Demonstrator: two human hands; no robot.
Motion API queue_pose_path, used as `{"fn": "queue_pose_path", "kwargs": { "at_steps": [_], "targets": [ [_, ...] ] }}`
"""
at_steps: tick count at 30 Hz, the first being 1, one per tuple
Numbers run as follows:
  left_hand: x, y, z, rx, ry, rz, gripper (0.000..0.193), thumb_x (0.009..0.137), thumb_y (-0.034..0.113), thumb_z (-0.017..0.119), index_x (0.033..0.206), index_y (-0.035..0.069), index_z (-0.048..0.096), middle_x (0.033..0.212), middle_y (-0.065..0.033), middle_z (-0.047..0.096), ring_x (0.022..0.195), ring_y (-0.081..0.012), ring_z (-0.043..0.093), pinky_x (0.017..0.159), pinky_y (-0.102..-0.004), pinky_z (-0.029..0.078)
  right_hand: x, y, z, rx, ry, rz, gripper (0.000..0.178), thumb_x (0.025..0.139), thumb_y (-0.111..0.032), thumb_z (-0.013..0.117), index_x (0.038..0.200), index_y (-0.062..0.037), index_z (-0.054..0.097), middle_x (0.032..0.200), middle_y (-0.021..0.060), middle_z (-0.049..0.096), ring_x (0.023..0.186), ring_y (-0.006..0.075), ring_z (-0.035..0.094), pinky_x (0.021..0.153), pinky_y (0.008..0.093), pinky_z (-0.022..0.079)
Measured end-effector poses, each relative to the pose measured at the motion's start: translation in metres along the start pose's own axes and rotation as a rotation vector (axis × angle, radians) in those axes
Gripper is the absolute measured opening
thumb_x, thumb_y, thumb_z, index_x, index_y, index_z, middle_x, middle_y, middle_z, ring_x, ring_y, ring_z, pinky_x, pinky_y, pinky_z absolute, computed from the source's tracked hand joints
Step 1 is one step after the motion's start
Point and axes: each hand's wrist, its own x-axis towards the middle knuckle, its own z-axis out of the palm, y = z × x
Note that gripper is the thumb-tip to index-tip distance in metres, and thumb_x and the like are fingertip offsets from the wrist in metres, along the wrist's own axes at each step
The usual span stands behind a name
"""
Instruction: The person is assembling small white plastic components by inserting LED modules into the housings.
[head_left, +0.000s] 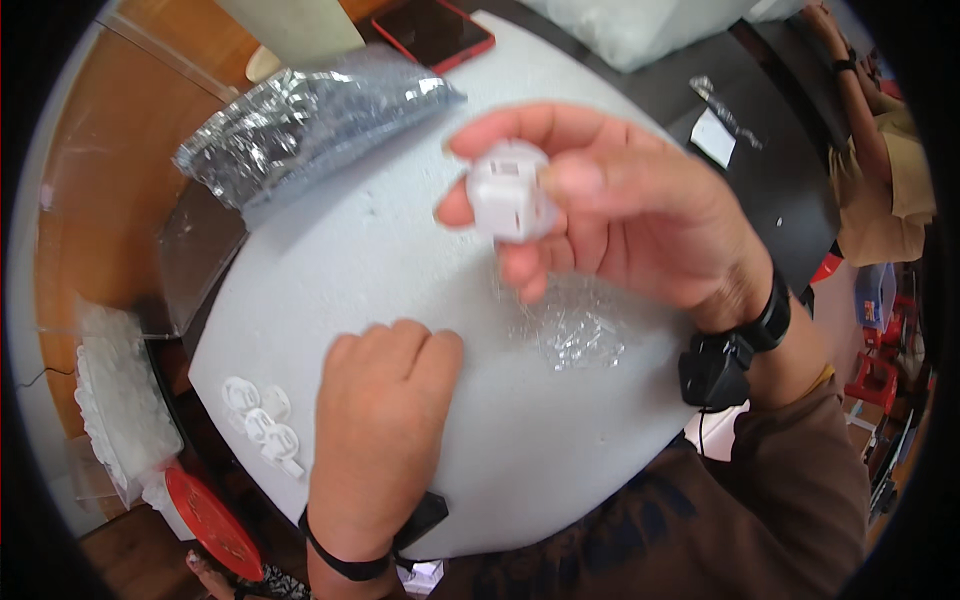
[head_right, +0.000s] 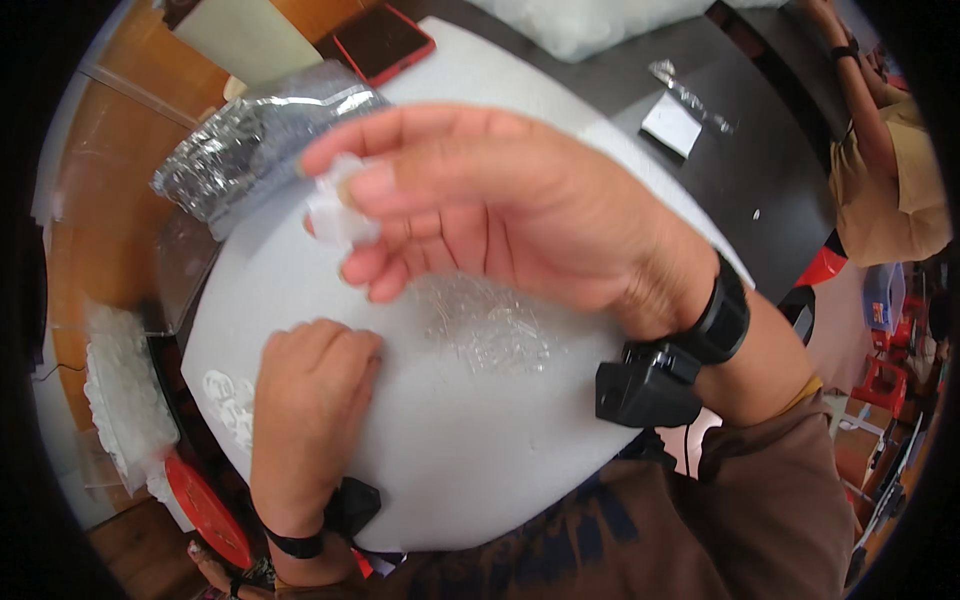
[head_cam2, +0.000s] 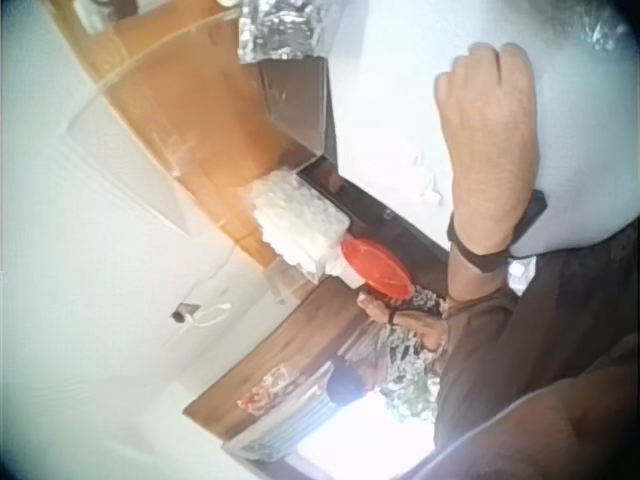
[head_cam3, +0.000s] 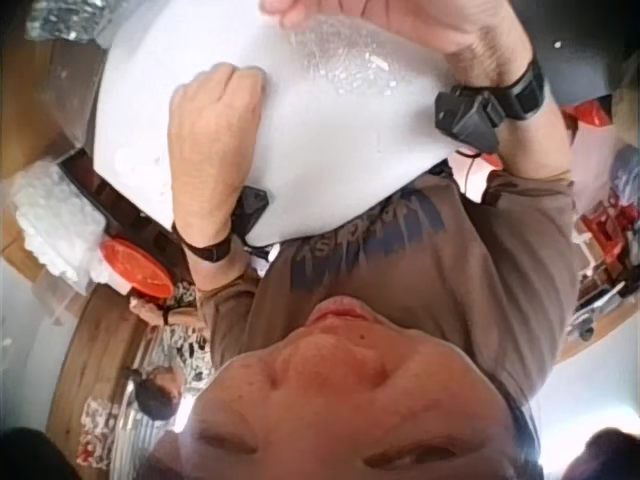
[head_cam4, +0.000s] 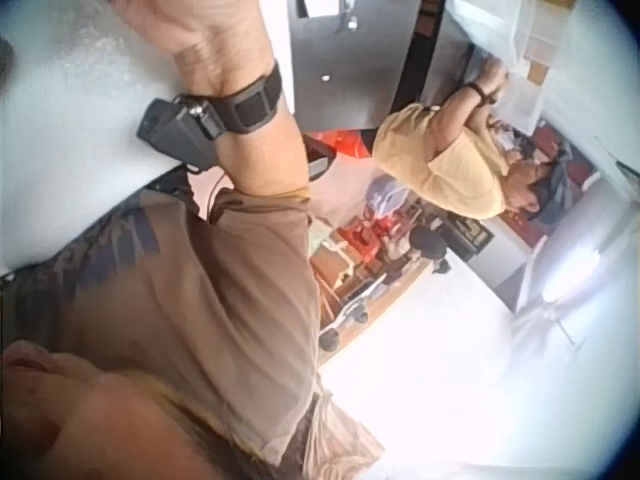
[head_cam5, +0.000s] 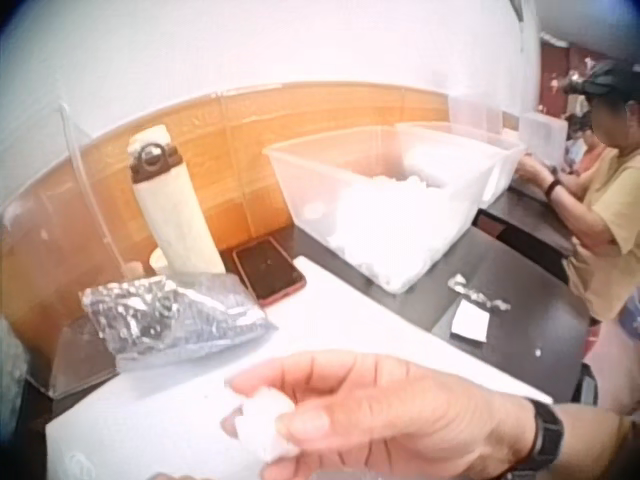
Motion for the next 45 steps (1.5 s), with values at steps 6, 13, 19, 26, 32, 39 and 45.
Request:
{"fn": "queue_pose_path", "kwargs": {
  "at_steps": [6,13,19,26,32,39,45],
  "targets": [
    [-0.002,0.004,-0.005,-0.019,0.011,0.008,0.007,0.069,0.004,0.053,0.074,0.004,0.048,0.067,-0.0074,0.043,0.063,-0.0239,0.048,0.058,-0.0344,0.036,-0.008,-0.001,0.010,0.107,0.006,0.071,0.047,0.082,-0.015,0.060,0.124,0.0020,0.047,0.112,0.0230,0.058,0.078,0.0222,0.065,0.073,0.0342,0.054],
    [-0.003,0.011,-0.005,0.033,-0.007,0.002,0.008,0.069,0.002,0.053,0.074,0.005,0.048,0.067,-0.0077,0.044,0.061,-0.0237,0.048,0.057,-0.0341,0.037,-0.011,-0.004,0.011,0.153,-0.077,0.100,0.041,0.085,-0.013,0.059,0.123,0.0004,0.049,0.109,0.0130,0.061,0.082,0.0186,0.064,0.079,0.0310,0.051],
    [-0.004,0.011,-0.009,0.002,-0.029,-0.026,0.009,0.069,0.001,0.054,0.075,0.004,0.048,0.069,-0.0093,0.045,0.062,-0.0257,0.049,0.058,-0.0354,0.039,-0.010,-0.001,0.012,0.142,-0.043,0.080,0.044,0.080,-0.013,0.062,0.121,0.0008,0.050,0.111,0.0232,0.058,0.078,0.0233,0.066,0.072,0.0350,0.054],
    [-0.009,0.005,-0.036,-0.415,0.055,-0.119,0.021,0.070,-0.004,0.058,0.090,0.004,0.060,0.080,-0.0092,0.055,0.070,-0.0255,0.056,0.062,-0.0329,0.046,-0.012,-0.002,0.014,0.152,-0.035,0.088,0.044,0.079,-0.011,0.063,0.119,0.0016,0.051,0.111,0.0250,0.058,0.079,0.0252,0.066,0.072,0.0364,0.055],
    [-0.013,0.008,-0.043,-1.468,0.364,-0.346,0.014,0.079,-0.006,0.057,0.092,-0.002,0.059,0.085,-0.0108,0.062,0.066,-0.0133,0.058,0.060,-0.0236,0.047,-0.012,0.001,0.018,0.158,-0.013,0.123,0.043,0.078,-0.011,0.064,0.117,0.0022,0.052,0.110,0.0258,0.058,0.079,0.0266,0.066,0.071,0.0378,0.056],
    [-0.005,0.019,-0.033,-1.484,0.443,-0.469,0.015,0.084,0.009,0.059,0.095,-0.001,0.055,0.080,-0.0108,0.059,0.054,-0.0120,0.051,0.052,-0.0223,0.043,-0.010,0.006,0.019,0.130,-0.012,0.178,0.044,0.077,-0.010,0.066,0.117,0.0036,0.052,0.108,0.0253,0.059,0.079,0.0262,0.066,0.070,0.0373,0.056],
    [-0.006,0.020,-0.032,-1.386,0.504,-0.445,0.014,0.084,0.007,0.058,0.095,-0.001,0.056,0.081,-0.0101,0.058,0.059,-0.0124,0.053,0.054,-0.0228,0.044,-0.010,0.003,0.020,0.112,-0.068,0.240,0.040,0.085,-0.011,0.061,0.122,0.0016,0.051,0.107,0.0118,0.062,0.081,0.0179,0.065,0.076,0.0298,0.053]
  ]
}}
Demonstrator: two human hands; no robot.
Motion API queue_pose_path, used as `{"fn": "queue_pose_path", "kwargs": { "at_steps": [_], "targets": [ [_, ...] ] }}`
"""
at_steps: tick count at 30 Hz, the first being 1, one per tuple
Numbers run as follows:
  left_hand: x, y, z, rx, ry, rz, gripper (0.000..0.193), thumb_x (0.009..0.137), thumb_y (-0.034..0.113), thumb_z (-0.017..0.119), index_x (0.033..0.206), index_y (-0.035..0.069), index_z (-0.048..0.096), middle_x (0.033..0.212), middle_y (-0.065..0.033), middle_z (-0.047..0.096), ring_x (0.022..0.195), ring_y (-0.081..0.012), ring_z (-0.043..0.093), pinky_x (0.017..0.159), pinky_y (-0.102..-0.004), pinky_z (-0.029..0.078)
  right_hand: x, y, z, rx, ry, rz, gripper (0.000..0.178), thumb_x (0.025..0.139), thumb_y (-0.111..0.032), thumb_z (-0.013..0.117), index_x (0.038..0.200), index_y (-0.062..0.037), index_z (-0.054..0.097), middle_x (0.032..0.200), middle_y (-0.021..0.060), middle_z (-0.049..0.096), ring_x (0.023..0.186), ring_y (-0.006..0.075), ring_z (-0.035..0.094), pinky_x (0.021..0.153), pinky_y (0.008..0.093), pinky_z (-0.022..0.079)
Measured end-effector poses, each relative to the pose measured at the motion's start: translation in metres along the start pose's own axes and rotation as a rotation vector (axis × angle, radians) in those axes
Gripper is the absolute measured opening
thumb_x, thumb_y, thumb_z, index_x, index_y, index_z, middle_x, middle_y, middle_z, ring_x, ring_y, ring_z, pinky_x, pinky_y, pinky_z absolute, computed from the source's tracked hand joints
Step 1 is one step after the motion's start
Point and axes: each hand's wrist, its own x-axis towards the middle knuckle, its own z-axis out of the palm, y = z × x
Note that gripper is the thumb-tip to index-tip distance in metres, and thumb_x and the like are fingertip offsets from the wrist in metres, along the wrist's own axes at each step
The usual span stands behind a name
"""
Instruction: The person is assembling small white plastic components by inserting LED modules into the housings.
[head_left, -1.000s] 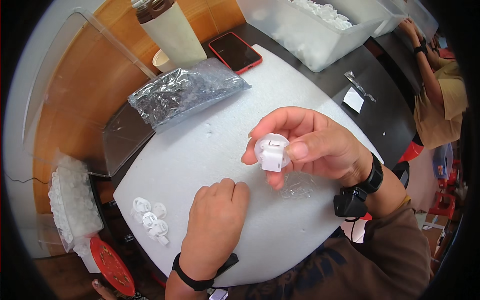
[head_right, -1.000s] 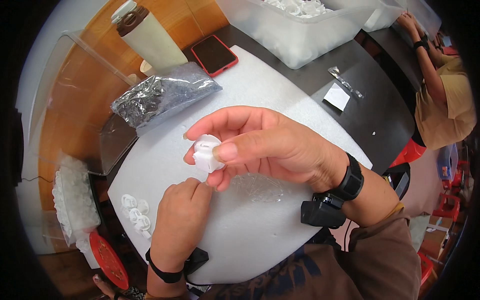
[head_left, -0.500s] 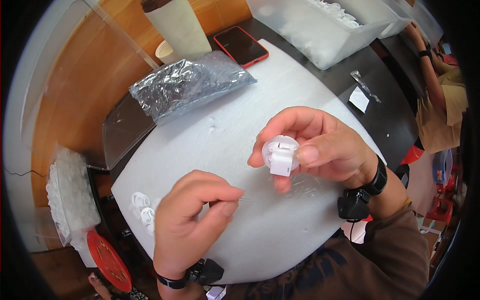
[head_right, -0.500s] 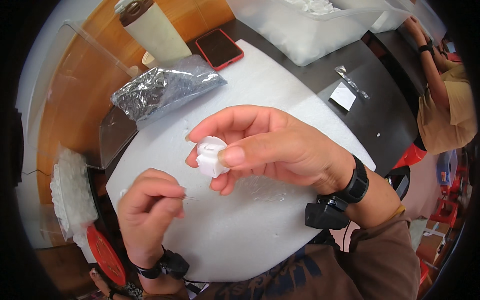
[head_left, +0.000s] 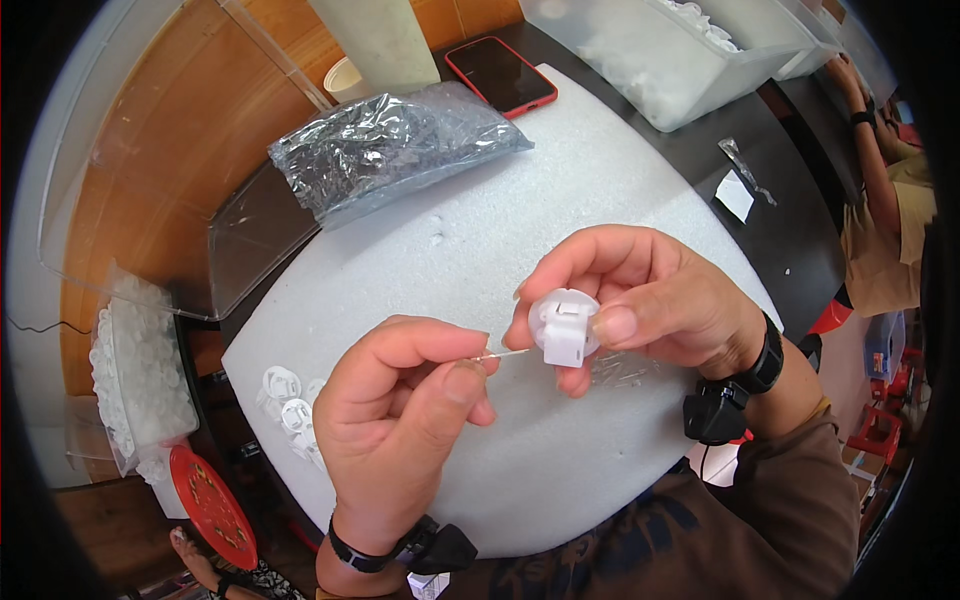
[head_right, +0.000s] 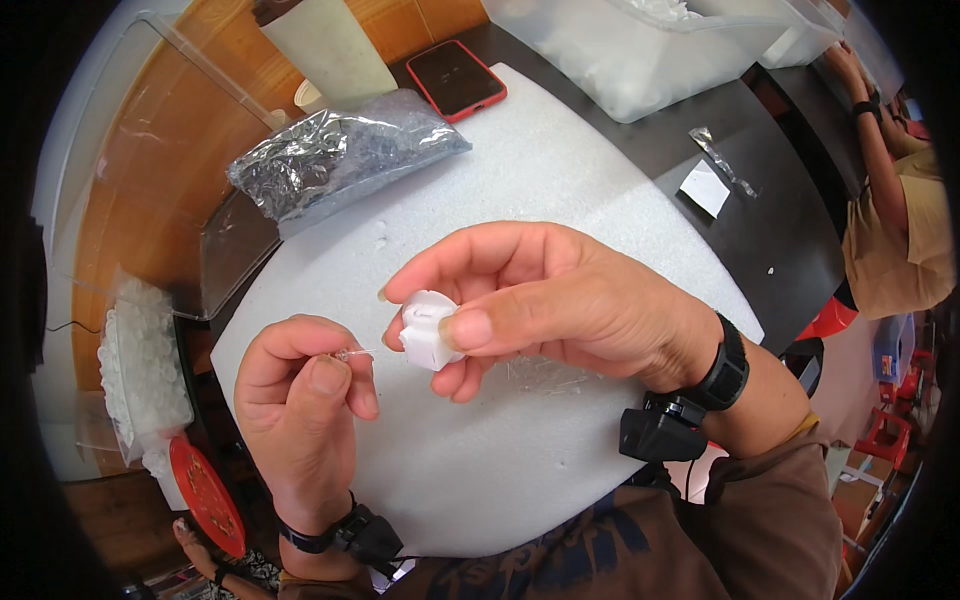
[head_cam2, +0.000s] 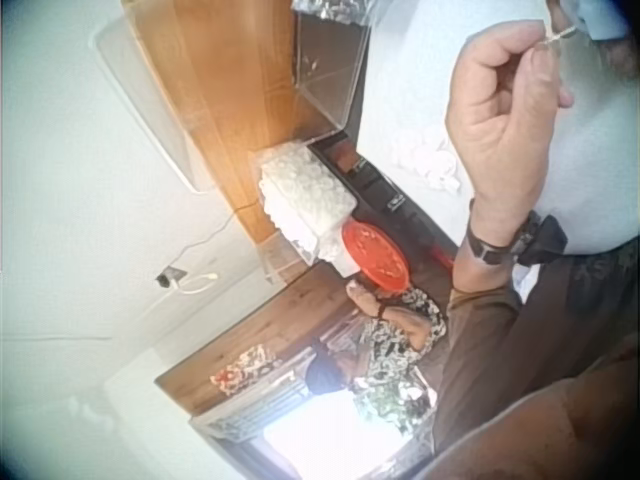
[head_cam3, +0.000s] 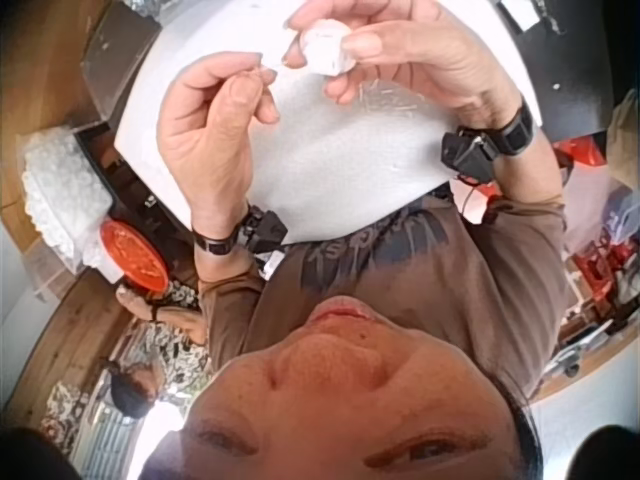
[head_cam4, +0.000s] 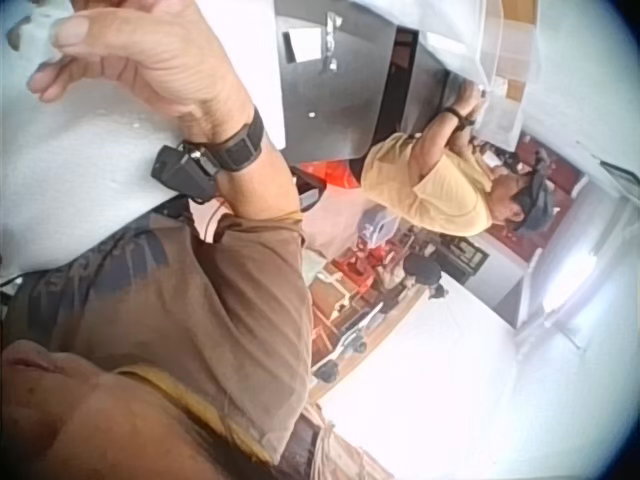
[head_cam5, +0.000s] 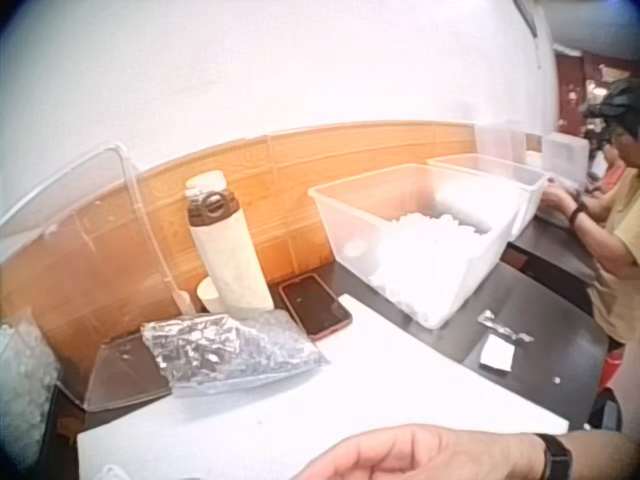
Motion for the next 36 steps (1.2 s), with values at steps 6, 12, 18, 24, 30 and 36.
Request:
{"fn": "queue_pose_path", "kwargs": {
  "at_steps": [6,12,18,24,30,36],
  "targets": [
    [-0.001,-0.004,-0.005,0.073,-0.079,0.104,0.014,0.083,-0.003,0.059,0.097,-0.003,0.060,0.087,-0.0085,0.058,0.071,-0.0099,0.057,0.063,-0.0201,0.045,-0.001,0.002,-0.001,0.001,-0.023,0.000,0.039,0.085,-0.010,0.060,0.122,0.0023,0.051,0.108,0.0141,0.062,0.082,0.0190,0.066,0.076,0.0298,0.054],
    [-0.003,-0.003,-0.006,0.312,-0.065,0.242,0.015,0.078,-0.004,0.064,0.093,-0.002,0.061,0.083,-0.0088,0.060,0.067,-0.0120,0.056,0.062,-0.0226,0.044,-0.001,0.004,0.001,0.032,-0.028,0.011,0.040,0.085,-0.010,0.060,0.122,0.0030,0.050,0.108,0.0153,0.062,0.082,0.0194,0.066,0.076,0.0300,0.054],
    [-0.003,-0.001,-0.003,0.438,-0.044,0.333,0.016,0.075,-0.004,0.068,0.090,-0.001,0.062,0.081,-0.0099,0.062,0.066,-0.0132,0.057,0.058,-0.0224,0.045,-0.001,0.003,0.002,0.038,-0.020,0.007,0.040,0.085,-0.010,0.061,0.121,0.0035,0.051,0.107,0.0146,0.062,0.081,0.0193,0.066,0.076,0.0295,0.054],
    [-0.003,-0.003,-0.002,0.472,-0.038,0.368,0.017,0.074,-0.004,0.068,0.089,-0.001,0.062,0.080,-0.0097,0.062,0.066,-0.0134,0.058,0.057,-0.0220,0.046,-0.001,0.005,0.001,0.018,-0.023,-0.006,0.040,0.084,-0.010,0.062,0.120,0.0033,0.052,0.106,0.0143,0.063,0.081,0.0193,0.066,0.076,0.0296,0.054],
    [0.000,-0.004,-0.004,0.683,-0.031,0.562,0.022,0.070,-0.005,0.070,0.090,0.001,0.063,0.077,-0.0092,0.062,0.065,-0.0179,0.059,0.056,-0.0253,0.047,-0.001,0.005,0.005,-0.076,0.025,-0.059,0.037,0.082,-0.009,0.065,0.116,0.0029,0.054,0.107,0.0140,0.062,0.087,0.0186,0.065,0.078,0.0298,0.054],
    [0.001,-0.004,0.000,0.849,0.006,0.749,0.029,0.066,-0.006,0.070,0.093,0.003,0.062,0.077,-0.0090,0.062,0.065,-0.0219,0.059,0.055,-0.0295,0.048,0.002,0.012,0.003,-0.209,0.006,-0.231,0.037,0.080,-0.003,0.067,0.115,0.0017,0.055,0.111,0.0137,0.060,0.099,0.0183,0.061,0.088,0.0327,0.050]
  ]
}}
